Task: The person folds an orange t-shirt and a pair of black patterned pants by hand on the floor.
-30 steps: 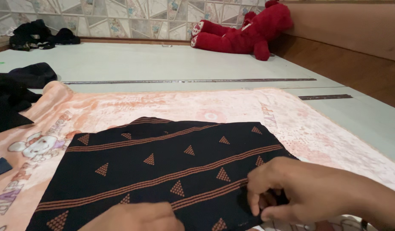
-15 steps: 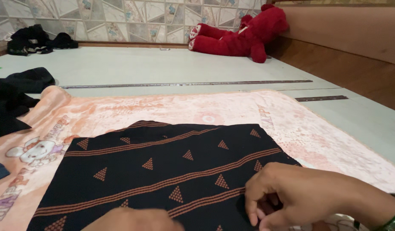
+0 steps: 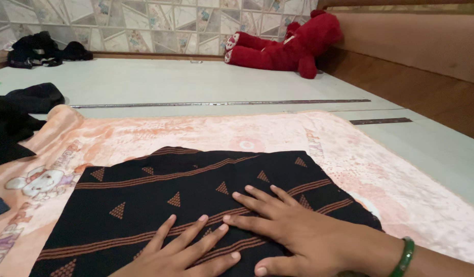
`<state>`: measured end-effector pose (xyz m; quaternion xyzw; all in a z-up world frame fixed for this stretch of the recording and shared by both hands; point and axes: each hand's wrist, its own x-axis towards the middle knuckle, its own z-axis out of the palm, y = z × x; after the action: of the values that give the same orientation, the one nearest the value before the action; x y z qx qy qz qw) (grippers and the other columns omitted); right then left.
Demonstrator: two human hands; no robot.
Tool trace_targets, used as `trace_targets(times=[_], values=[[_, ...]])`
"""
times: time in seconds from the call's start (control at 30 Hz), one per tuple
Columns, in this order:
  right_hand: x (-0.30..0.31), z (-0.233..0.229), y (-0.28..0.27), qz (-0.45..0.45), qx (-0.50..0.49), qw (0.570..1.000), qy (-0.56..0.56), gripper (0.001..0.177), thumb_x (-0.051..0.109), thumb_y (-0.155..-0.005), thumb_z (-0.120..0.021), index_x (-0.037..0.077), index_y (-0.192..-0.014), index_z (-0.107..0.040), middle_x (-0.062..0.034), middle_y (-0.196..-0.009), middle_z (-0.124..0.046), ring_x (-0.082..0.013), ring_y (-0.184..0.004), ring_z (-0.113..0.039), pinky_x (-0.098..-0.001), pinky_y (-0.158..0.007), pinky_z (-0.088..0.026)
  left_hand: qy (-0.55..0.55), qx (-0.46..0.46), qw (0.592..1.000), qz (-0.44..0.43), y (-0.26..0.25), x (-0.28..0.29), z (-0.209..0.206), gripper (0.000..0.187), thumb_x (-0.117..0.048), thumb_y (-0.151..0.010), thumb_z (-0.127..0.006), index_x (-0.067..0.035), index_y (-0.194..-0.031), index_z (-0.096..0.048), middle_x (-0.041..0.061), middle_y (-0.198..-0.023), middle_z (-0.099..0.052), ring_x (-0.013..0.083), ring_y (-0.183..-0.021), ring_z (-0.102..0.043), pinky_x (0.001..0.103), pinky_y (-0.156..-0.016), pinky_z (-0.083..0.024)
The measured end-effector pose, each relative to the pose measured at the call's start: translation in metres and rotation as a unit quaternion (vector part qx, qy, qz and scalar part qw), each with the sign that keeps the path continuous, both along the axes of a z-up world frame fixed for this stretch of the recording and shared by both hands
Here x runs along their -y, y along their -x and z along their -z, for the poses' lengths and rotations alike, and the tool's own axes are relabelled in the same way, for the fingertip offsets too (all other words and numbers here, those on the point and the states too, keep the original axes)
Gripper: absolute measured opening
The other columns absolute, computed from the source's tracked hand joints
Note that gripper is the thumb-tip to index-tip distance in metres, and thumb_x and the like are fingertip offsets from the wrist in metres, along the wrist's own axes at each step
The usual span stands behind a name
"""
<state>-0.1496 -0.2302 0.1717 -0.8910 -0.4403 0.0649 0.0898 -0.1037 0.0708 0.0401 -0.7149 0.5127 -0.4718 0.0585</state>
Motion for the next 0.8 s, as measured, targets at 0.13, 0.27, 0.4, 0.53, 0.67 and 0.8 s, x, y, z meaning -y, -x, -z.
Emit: trace_targets(times=[0.13, 0.27, 0.4, 0.53, 0.67, 0.8], values=[[0.007, 0.005, -0.013, 0.05, -0.002, 0.998, 0.047, 0.1, 0.076, -0.092, -0.05, 0.018, -0.168, -0.023, -0.0218, -0.173, -0.009, -0.0388, -0.16, 0.003, -0.0619, -0.118, 0.002, -0.004, 0.015, 1.0, -0.005, -0.004, 0.0, 0.006, 0.066, -0.073, -0.098, -0.035, -0.043, -0.157, -0.033, 0.009, -0.169, -0.021, 0.0346, -0.153, -0.015, 0.067, -0.107, -0.014], [0.024, 0.002, -0.039, 0.288, -0.026, 0.947, 0.14, 0.104, 0.083, -0.08, -0.045, 0.035, -0.165, -0.01, -0.0051, -0.174, 0.001, -0.0288, -0.159, 0.011, -0.054, -0.126, 0.003, 0.005, 0.001, 1.0, -0.006, 0.0, 0.008, -0.004, 0.064, -0.071, -0.099, -0.034, -0.044, -0.157, -0.034, 0.007, -0.17, -0.022, 0.0326, -0.152, -0.019, 0.068, -0.107, -0.016], [0.039, 0.002, -0.048, 0.345, -0.035, 0.927, 0.142, 0.104, 0.083, -0.08, -0.04, 0.03, -0.164, -0.007, -0.0041, -0.173, 0.0, -0.0208, -0.16, 0.004, -0.0567, -0.125, 0.0, -0.235, -0.516, 0.8, -0.196, 0.006, 0.016, -0.028, 0.062, -0.063, -0.101, -0.037, -0.046, -0.16, -0.03, 0.002, -0.175, -0.01, 0.0355, -0.158, -0.005, 0.08, -0.112, -0.006], [0.034, 0.001, -0.044, 0.351, -0.018, 0.921, 0.168, 0.102, 0.083, -0.082, -0.038, 0.029, -0.164, -0.008, -0.0041, -0.173, -0.003, -0.0199, -0.16, 0.002, -0.0585, -0.126, 0.001, -0.138, -0.59, 0.79, -0.099, -0.011, 0.008, -0.038, 0.076, -0.051, -0.095, -0.054, -0.032, -0.166, -0.033, 0.005, -0.173, -0.015, 0.032, -0.155, -0.008, 0.072, -0.113, -0.006], [0.027, -0.009, -0.035, 0.333, 0.035, 0.928, 0.161, 0.101, 0.083, -0.082, -0.043, 0.027, -0.162, -0.016, -0.0051, -0.171, -0.007, -0.0219, -0.159, 0.001, -0.0561, -0.127, 0.002, -0.011, -0.583, 0.79, -0.189, 0.002, -0.052, -0.079, 0.079, -0.056, -0.097, -0.073, -0.023, -0.16, -0.039, 0.007, -0.167, -0.03, 0.0283, -0.155, -0.018, 0.06, -0.116, -0.011], [0.016, -0.014, -0.019, 0.211, 0.03, 0.976, 0.049, 0.1, 0.076, -0.084, -0.053, 0.029, -0.168, -0.025, -0.0087, -0.171, -0.009, -0.0265, -0.16, 0.0, -0.054, -0.125, 0.0, 0.093, -0.496, 0.74, -0.444, -0.012, -0.095, -0.115, 0.074, -0.056, -0.085, -0.068, -0.022, -0.148, -0.05, 0.008, -0.154, -0.043, 0.0265, -0.14, -0.049, 0.041, -0.115, -0.044]])
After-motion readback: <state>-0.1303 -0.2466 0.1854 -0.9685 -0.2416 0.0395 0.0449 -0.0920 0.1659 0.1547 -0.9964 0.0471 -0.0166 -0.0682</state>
